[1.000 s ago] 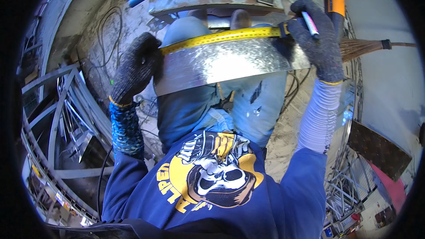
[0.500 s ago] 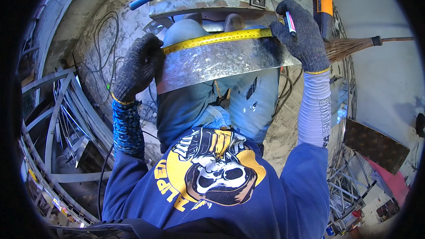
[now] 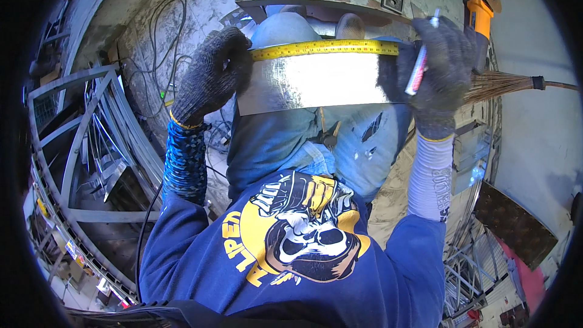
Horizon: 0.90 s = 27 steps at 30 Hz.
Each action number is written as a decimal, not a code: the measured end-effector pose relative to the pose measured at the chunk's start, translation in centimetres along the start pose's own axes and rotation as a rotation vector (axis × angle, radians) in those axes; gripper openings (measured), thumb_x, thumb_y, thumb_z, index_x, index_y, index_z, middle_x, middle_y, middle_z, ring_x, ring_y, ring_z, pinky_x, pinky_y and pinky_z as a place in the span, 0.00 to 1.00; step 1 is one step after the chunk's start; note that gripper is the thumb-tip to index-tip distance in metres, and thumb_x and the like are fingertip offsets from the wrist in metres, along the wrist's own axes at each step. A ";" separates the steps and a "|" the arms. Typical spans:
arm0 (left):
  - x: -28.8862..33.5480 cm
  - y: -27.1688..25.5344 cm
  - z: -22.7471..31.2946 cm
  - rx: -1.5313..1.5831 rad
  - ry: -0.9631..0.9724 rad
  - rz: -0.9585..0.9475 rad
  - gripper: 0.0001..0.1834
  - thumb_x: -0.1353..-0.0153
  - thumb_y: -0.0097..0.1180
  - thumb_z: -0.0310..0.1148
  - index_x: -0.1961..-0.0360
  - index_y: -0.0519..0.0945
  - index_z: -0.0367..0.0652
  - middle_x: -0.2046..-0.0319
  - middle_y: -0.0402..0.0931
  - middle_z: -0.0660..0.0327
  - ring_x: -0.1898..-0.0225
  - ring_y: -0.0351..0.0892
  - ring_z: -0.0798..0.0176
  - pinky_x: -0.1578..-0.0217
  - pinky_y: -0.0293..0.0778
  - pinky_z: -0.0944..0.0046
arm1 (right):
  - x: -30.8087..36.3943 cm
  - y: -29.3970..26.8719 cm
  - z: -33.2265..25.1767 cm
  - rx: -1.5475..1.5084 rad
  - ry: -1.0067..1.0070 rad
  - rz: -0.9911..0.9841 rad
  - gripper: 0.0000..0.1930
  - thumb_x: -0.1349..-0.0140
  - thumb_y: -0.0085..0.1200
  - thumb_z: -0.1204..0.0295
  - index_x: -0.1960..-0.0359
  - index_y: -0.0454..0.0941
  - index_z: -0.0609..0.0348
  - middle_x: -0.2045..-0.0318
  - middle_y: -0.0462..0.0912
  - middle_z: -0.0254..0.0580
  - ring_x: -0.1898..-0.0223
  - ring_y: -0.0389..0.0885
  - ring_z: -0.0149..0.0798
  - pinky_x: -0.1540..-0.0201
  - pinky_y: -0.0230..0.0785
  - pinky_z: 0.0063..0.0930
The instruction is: The person measures and marks a piece of sheet metal with a tape measure, pen, and square ruler, then cuts or shapes it with an angle grinder.
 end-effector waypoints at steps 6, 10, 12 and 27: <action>-0.2 -0.1 0.0 0.002 0.039 0.010 0.07 0.37 0.59 0.23 0.57 0.78 0.37 0.63 0.77 0.51 0.61 0.79 0.52 0.58 0.77 0.56 | -0.6 1.8 -2.8 -0.099 -0.061 -0.010 0.18 0.47 0.68 0.75 0.53 0.84 0.56 0.56 0.87 0.46 0.50 0.84 0.51 0.36 0.68 0.50; 0.0 0.1 -0.3 -0.009 0.034 0.004 0.08 0.35 0.59 0.24 0.56 0.79 0.37 0.63 0.78 0.51 0.60 0.80 0.53 0.56 0.78 0.57 | -0.3 3.0 -4.7 -0.349 -0.078 0.082 0.15 0.43 0.67 0.75 0.53 0.83 0.54 0.63 0.86 0.43 0.60 0.86 0.45 0.52 0.80 0.42; 0.0 0.3 -0.6 0.003 0.009 0.002 0.08 0.34 0.59 0.25 0.55 0.79 0.38 0.62 0.78 0.51 0.59 0.80 0.54 0.55 0.79 0.57 | 0.1 4.9 -4.7 -0.650 0.035 -0.050 0.19 0.45 0.70 0.77 0.51 0.81 0.54 0.62 0.85 0.42 0.62 0.86 0.40 0.56 0.81 0.35; 0.5 0.6 -1.0 -0.020 -0.032 0.068 0.13 0.32 0.60 0.27 0.48 0.80 0.38 0.57 0.81 0.50 0.54 0.83 0.53 0.50 0.81 0.57 | 0.0 5.7 -5.0 -0.730 -0.057 -0.102 0.18 0.47 0.73 0.76 0.56 0.78 0.52 0.57 0.86 0.44 0.59 0.88 0.44 0.54 0.83 0.36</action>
Point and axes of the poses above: each hand's wrist, its own x-axis away from the middle knuckle, its own y-axis out of the palm, z = x × y, the point moved 6 cm from there along -x, towards the middle knuckle
